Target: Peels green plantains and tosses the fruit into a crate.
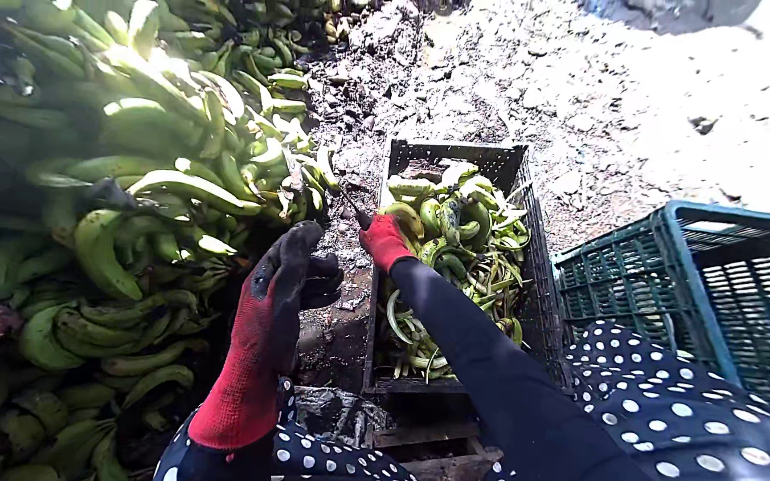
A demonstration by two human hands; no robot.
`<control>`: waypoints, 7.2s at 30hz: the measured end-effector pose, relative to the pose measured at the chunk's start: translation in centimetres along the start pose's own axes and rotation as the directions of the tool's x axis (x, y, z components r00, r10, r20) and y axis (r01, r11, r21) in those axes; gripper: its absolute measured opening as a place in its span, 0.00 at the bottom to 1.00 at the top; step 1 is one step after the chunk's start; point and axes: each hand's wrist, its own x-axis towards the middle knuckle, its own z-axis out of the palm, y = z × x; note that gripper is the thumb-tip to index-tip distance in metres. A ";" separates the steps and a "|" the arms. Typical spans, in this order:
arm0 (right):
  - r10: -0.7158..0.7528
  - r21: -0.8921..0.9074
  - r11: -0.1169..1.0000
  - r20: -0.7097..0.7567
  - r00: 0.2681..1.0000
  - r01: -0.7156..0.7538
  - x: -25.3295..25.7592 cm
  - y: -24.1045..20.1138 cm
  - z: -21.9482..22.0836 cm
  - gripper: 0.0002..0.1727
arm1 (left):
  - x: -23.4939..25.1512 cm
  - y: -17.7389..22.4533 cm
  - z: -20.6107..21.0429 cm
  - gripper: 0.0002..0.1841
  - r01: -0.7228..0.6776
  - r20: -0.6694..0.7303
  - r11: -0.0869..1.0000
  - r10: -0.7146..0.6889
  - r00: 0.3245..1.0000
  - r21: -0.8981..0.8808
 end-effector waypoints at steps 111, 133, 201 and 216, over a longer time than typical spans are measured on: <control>-0.058 0.425 0.905 0.125 0.990 -0.001 -18.6 25.4 -1.7 0.30 | -2.1 -13.8 15.0 0.23 0.076 0.397 0.924 -0.234 0.887 0.376; -0.315 0.287 0.920 0.127 0.941 0.269 -19.2 27.8 -1.8 0.25 | 0.1 -13.5 15.0 0.34 0.383 0.312 0.923 -0.354 0.882 -0.034; -0.401 0.526 0.807 0.157 0.902 0.267 -19.5 25.7 -2.0 0.21 | 0.4 -12.4 13.8 0.30 0.226 0.315 0.932 -0.313 0.896 0.282; -0.310 0.406 0.878 0.082 0.947 0.252 -18.4 24.0 -4.2 0.14 | 0.0 -12.2 13.1 0.23 0.129 0.372 0.935 -0.254 0.893 0.329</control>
